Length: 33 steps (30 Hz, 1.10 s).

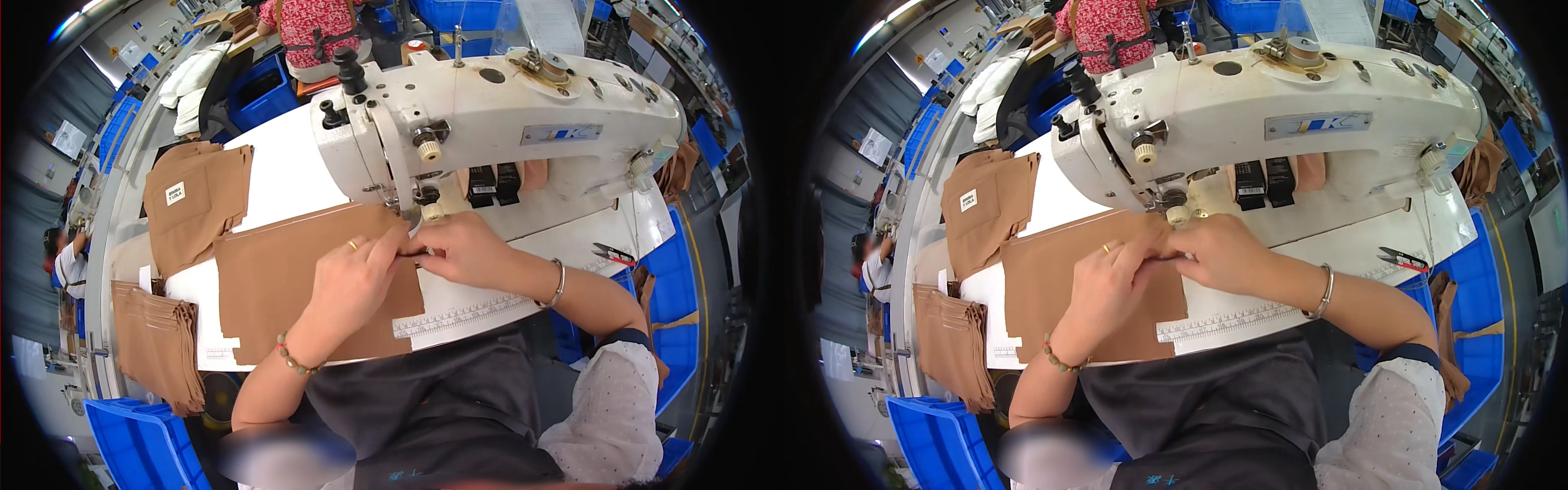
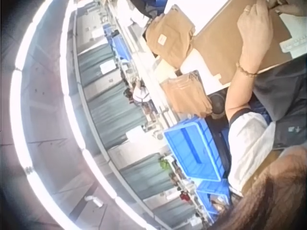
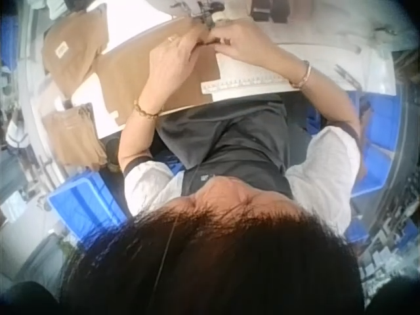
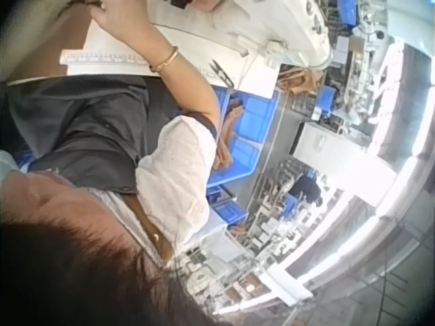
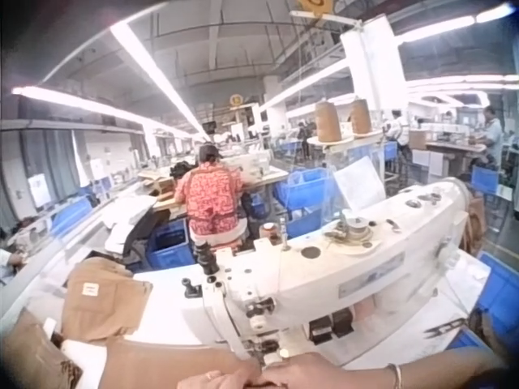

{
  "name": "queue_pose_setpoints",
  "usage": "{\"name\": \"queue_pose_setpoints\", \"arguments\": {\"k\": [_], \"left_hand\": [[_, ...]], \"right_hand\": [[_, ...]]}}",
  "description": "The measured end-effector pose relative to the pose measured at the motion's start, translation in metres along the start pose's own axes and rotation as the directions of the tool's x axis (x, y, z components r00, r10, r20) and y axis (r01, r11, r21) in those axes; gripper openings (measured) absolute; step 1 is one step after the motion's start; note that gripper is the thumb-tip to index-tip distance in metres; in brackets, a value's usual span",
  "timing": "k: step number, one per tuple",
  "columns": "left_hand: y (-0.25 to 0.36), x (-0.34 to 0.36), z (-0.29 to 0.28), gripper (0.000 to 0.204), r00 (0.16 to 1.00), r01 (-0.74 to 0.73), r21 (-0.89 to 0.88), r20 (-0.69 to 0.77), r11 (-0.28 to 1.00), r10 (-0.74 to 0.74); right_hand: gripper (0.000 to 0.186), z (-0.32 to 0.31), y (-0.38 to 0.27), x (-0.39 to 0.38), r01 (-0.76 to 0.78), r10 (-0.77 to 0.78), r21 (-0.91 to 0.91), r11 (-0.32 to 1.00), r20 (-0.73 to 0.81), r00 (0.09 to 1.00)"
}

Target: Sewing small leather pockets or panels using an industrial sewing machine.

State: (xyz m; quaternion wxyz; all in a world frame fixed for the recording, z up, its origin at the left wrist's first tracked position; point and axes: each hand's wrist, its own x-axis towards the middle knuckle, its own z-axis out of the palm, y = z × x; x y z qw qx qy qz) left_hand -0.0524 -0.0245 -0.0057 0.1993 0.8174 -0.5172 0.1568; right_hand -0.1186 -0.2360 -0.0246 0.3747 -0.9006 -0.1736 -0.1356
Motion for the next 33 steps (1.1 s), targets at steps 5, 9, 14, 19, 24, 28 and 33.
{"name": "queue_pose_setpoints", "arguments": {"k": [5,9,14,19,24,28,33], "left_hand": [[-0.040,0.011,0.005,0.036,0.957,0.218,-0.138,0.226,0.966,-0.184],[-0.043,0.013,0.008,0.022,0.904,0.402,-0.395,0.314,0.826,-0.289],[-0.039,0.016,0.008,0.018,0.886,0.441,-0.434,0.351,0.786,-0.303],[-0.039,0.014,0.010,0.016,0.883,0.440,-0.415,0.360,0.796,-0.301],[-0.038,0.014,0.009,0.017,0.890,0.417,-0.392,0.359,0.820,-0.281],[-0.031,0.016,0.011,0.018,0.980,0.197,-0.364,0.098,0.910,-0.172],[-0.025,0.015,0.014,0.017,0.984,0.169,-0.447,0.118,0.878,-0.130]], "right_hand": [[0.016,0.013,0.031,0.006,-0.174,0.174,0.039,0.984,-0.001,0.985],[0.017,0.016,0.032,0.005,-0.282,0.278,0.110,0.953,0.056,0.959],[0.014,0.010,0.030,0.004,-0.245,0.242,0.134,0.960,0.037,0.970],[0.012,0.013,0.032,0.005,-0.202,0.205,0.140,0.969,-0.009,0.979],[0.019,0.010,0.028,0.007,-0.234,0.234,0.137,0.963,0.014,0.972],[0.015,0.010,0.027,0.006,-0.287,0.282,0.197,0.937,0.053,0.958],[0.017,0.013,0.024,-0.001,-0.364,0.343,0.397,0.843,0.125,0.931]]}}
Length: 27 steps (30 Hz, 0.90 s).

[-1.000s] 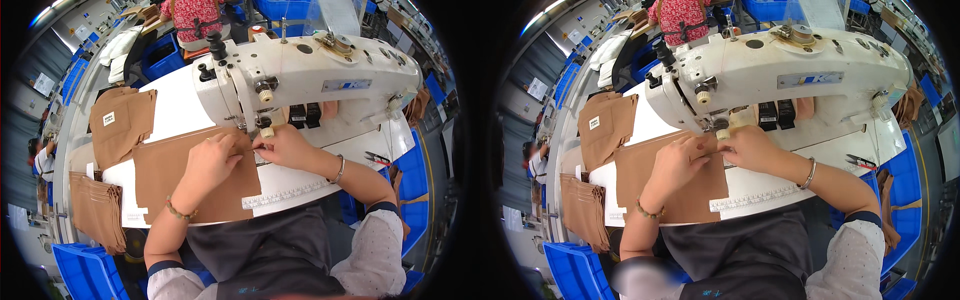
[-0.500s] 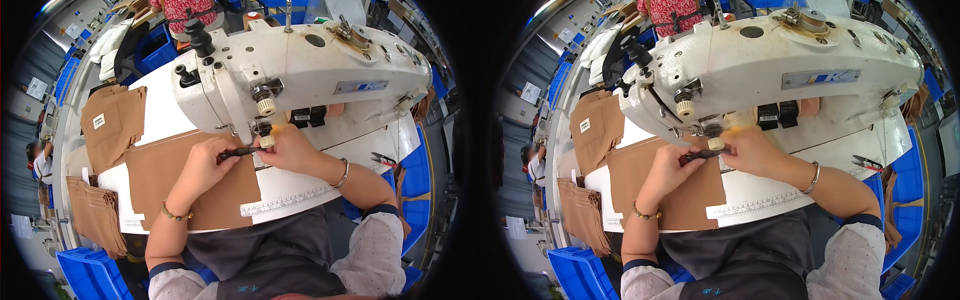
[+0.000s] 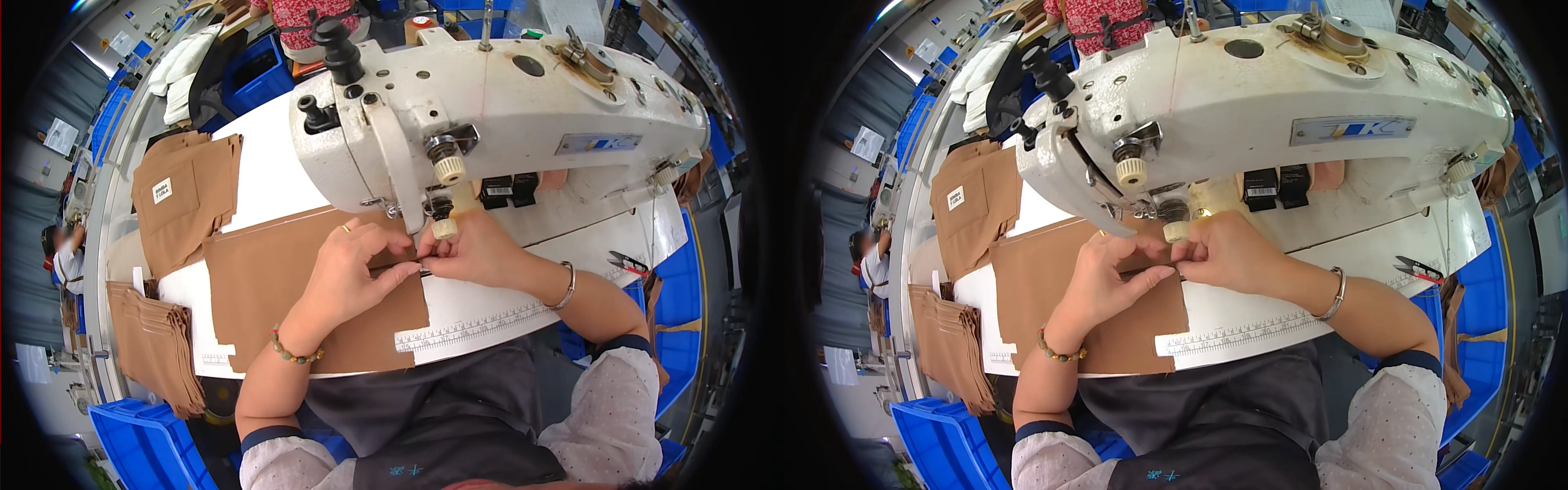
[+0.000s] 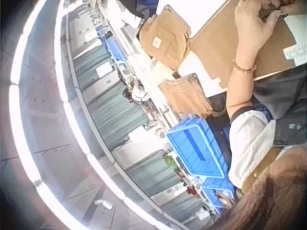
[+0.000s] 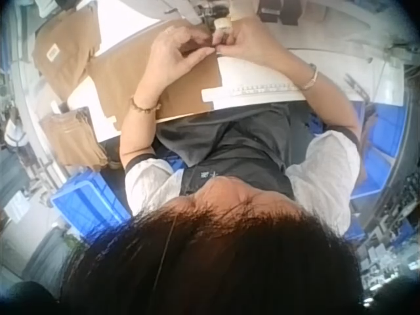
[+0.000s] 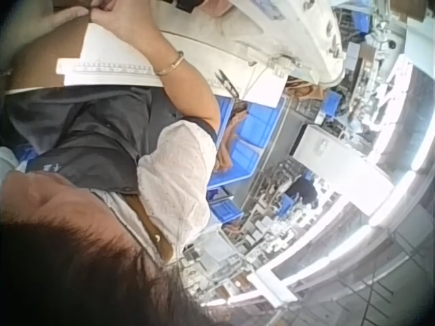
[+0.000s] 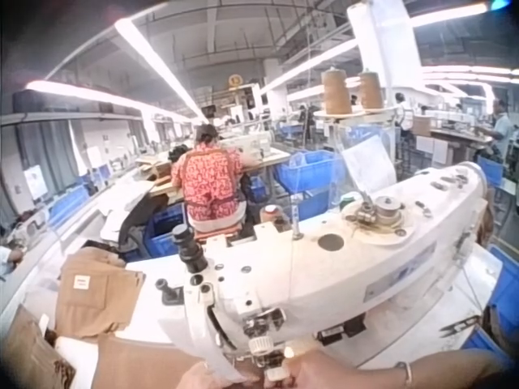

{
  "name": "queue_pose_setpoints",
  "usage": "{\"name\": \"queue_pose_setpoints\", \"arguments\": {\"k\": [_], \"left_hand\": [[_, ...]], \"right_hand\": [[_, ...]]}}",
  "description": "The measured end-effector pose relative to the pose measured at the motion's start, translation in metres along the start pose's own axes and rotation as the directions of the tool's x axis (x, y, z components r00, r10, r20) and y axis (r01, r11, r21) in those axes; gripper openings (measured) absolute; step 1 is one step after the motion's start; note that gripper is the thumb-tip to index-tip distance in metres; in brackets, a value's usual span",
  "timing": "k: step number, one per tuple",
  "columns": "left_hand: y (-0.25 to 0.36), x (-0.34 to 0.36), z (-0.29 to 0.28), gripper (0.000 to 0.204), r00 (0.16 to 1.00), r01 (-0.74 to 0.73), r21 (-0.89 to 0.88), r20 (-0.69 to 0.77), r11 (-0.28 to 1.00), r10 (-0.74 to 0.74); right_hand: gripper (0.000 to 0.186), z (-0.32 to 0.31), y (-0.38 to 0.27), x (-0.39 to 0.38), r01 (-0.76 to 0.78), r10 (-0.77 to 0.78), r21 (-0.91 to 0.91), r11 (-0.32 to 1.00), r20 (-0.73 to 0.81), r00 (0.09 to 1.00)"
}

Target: Sewing small leather pockets or panels using an industrial sewing machine.

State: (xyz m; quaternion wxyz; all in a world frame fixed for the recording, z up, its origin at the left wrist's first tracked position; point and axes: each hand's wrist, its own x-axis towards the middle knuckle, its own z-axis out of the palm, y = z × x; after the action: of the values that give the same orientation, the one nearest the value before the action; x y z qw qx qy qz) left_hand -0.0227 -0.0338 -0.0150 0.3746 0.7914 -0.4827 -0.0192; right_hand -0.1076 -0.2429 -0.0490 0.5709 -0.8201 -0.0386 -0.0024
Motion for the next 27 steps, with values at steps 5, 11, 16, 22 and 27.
{"name": "queue_pose_setpoints", "arguments": {"k": [5,11,16,22,27], "left_hand": [[-0.001,-0.010,-0.014,0.014,0.953,0.281,-0.260,0.193,0.924,-0.235],[0.017,-0.023,-0.062,0.009,0.960,0.281,-0.454,0.123,0.846,-0.253],[0.048,-0.040,-0.051,0.010,0.963,0.218,-0.396,0.234,0.892,-0.132],[0.071,-0.049,-0.017,0.008,0.887,0.068,-0.415,0.442,0.907,0.136],[0.067,-0.041,0.002,0.004,0.870,0.102,-0.392,0.481,0.914,0.109]], "right_hand": [[0.023,0.001,-0.014,-0.004,0.164,-0.153,-0.059,0.985,0.160,0.975],[0.023,0.015,-0.014,-0.025,0.796,-0.644,-0.488,0.358,0.488,0.589],[0.021,0.022,-0.004,-0.026,0.785,-0.665,-0.580,0.220,0.499,0.555],[0.013,0.017,0.006,-0.015,0.755,-0.654,-0.387,0.529,0.380,0.654],[0.018,0.017,-0.005,-0.011,0.646,-0.626,-0.228,0.728,0.162,0.763]]}}
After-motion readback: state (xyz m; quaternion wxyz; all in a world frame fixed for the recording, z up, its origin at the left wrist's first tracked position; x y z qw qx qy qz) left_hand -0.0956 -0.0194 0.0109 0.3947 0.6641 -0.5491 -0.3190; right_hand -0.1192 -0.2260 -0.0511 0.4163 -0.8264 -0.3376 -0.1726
